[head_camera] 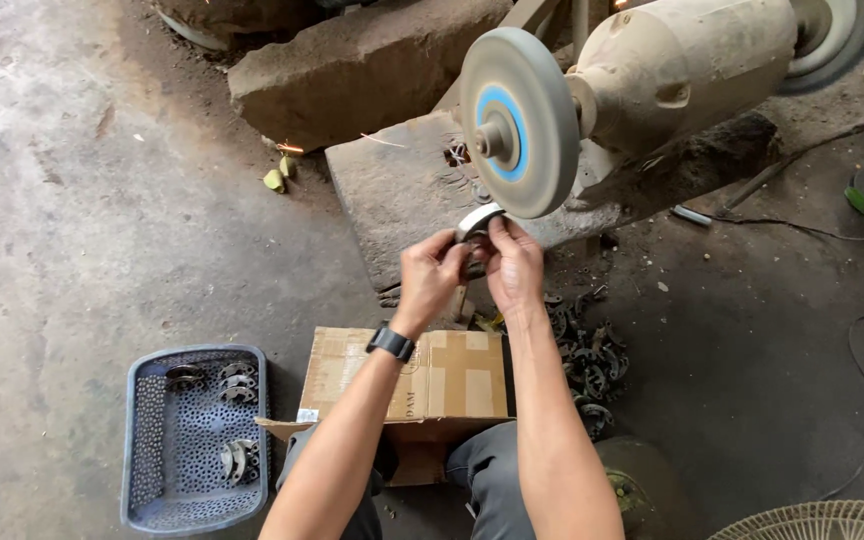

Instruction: The person sits on the floor and uses a bench grinder to smooth the edges of small metal parts. They pick up each part from a pile, hold it against the spinning wheel to create sparks, and then place the finished piece into a plastic basket.

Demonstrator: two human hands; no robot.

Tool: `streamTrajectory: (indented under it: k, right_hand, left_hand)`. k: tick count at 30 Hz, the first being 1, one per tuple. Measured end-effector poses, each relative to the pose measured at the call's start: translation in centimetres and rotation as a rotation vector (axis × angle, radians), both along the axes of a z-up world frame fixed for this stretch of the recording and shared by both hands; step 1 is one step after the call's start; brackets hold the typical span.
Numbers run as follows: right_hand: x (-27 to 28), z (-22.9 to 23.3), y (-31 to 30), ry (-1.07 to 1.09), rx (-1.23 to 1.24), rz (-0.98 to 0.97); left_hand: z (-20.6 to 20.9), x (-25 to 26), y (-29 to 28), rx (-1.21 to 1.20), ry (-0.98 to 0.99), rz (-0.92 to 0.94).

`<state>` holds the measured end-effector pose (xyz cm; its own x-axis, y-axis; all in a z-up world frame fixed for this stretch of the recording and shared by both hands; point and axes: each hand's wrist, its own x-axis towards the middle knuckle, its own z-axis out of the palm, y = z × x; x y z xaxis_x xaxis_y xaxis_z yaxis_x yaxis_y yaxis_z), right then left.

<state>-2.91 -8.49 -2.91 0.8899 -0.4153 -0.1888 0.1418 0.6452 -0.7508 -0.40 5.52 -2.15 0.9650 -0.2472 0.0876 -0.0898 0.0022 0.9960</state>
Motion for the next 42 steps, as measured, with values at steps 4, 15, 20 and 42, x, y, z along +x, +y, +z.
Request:
streamTrajectory:
  k: [4,15,20,42]
  right_hand:
    - [-0.3,0.4,1.0,0.118,0.050,0.083]
    - [-0.1,-0.4,-0.8,0.096,0.031,-0.114]
    - [0.9,-1.0,0.6,0.103,0.042,-0.075]
    - [0.1,-0.3,1.7,0.089,0.116,0.020]
  left_hand:
    - [0.4,1.3,2.6,0.136,-0.141,0.033]
    - [1.4,2.0,-1.4,0.144,-0.179,0.010]
    - [2.5,2.3,0.2,0.163,-0.192,0.080]
    - [2.2,2.9,3.1,0.272,-0.295,-0.040]
